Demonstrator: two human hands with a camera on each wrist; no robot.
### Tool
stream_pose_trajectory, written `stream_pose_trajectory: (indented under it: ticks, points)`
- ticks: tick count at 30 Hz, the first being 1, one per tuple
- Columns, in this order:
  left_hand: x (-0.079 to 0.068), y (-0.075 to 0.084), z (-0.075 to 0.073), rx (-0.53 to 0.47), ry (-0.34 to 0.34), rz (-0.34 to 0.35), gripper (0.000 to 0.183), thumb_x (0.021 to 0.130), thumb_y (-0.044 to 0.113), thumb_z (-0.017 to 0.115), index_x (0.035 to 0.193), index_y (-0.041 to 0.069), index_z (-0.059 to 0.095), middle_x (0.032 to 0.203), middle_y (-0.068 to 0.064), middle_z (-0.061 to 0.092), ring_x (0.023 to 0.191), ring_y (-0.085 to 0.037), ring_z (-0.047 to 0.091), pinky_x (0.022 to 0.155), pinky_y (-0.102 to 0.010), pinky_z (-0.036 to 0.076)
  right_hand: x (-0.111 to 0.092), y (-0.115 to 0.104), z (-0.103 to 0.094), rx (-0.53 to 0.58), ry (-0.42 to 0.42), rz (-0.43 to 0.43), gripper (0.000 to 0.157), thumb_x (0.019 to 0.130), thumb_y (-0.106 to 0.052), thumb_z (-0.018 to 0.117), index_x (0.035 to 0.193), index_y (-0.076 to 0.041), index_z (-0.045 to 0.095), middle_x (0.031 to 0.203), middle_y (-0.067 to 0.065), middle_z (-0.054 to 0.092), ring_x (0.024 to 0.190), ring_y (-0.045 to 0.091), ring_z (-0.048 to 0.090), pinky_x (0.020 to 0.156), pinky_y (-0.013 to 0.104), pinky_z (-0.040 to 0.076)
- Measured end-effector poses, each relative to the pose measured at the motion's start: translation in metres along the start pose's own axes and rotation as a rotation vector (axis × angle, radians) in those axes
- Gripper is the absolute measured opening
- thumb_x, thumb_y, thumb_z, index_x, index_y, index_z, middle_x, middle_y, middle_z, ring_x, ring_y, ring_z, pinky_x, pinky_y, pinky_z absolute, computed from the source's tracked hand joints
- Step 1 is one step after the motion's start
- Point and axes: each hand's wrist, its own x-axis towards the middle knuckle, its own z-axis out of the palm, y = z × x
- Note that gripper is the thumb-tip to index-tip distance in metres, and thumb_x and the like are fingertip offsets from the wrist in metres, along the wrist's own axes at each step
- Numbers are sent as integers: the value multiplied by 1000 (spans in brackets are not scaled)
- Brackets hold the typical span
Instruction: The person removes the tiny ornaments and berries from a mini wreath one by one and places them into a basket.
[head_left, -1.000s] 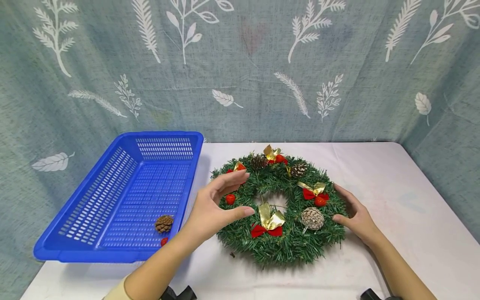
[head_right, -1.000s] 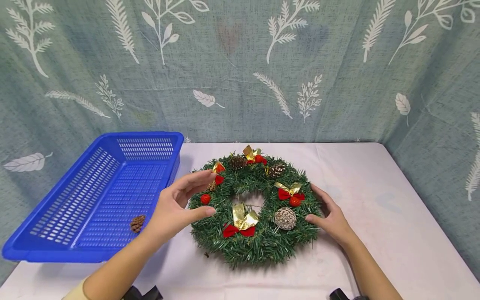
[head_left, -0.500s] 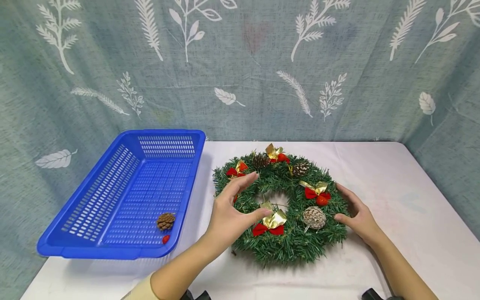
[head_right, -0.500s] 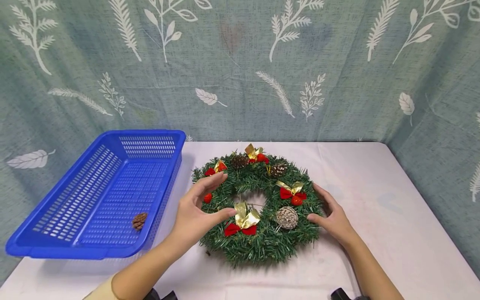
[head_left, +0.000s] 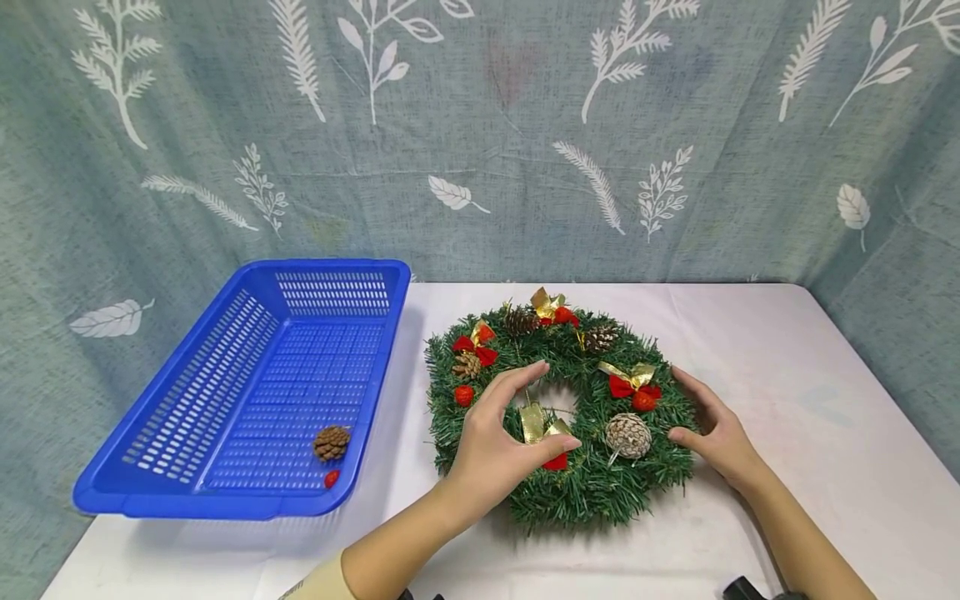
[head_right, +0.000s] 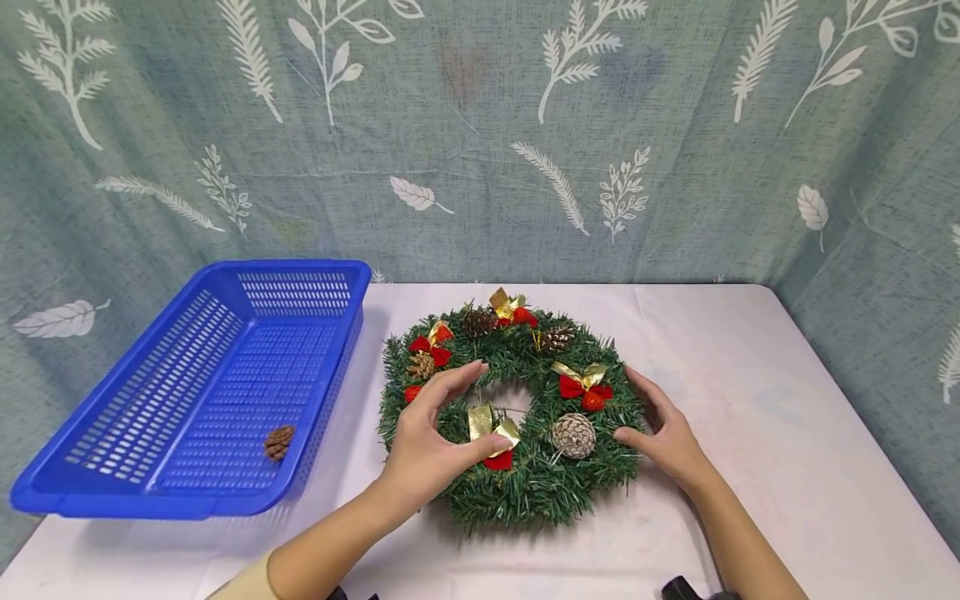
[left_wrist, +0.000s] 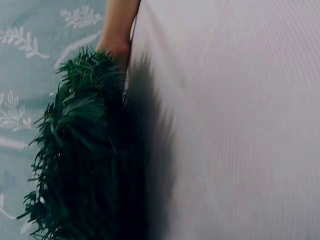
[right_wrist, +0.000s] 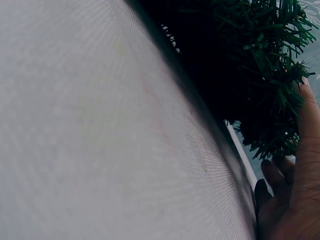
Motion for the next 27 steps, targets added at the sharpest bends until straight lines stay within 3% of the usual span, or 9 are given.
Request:
stream_pose_trajectory:
  ticks: [8,13,27]
  points:
    - [2,-1,16,-34,-30,20,80,67,21,86,137,15,47,133,4,52,125,-13,47,106,-31,40,0,2,-1,8,-6,-2,77,85,3,66,149,-5,25,150,-11,30,132,-9,27,102,3,25]
    - [3,0,25,-41,-36,39,80,66,21,86,136,14,47,133,4,52,124,-13,47,105,-34,41,0,1,-1,6,-9,4,77,85,3,65,149,-6,25,150,-13,30,131,-9,28,101,3,25]
    - [2,2,50,-47,-108,-54,81,70,29,84,140,19,43,136,8,47,125,-12,45,104,-37,42,-1,1,0,27,4,-9,77,84,4,66,149,-3,25,148,-15,31,131,-9,28,101,3,25]
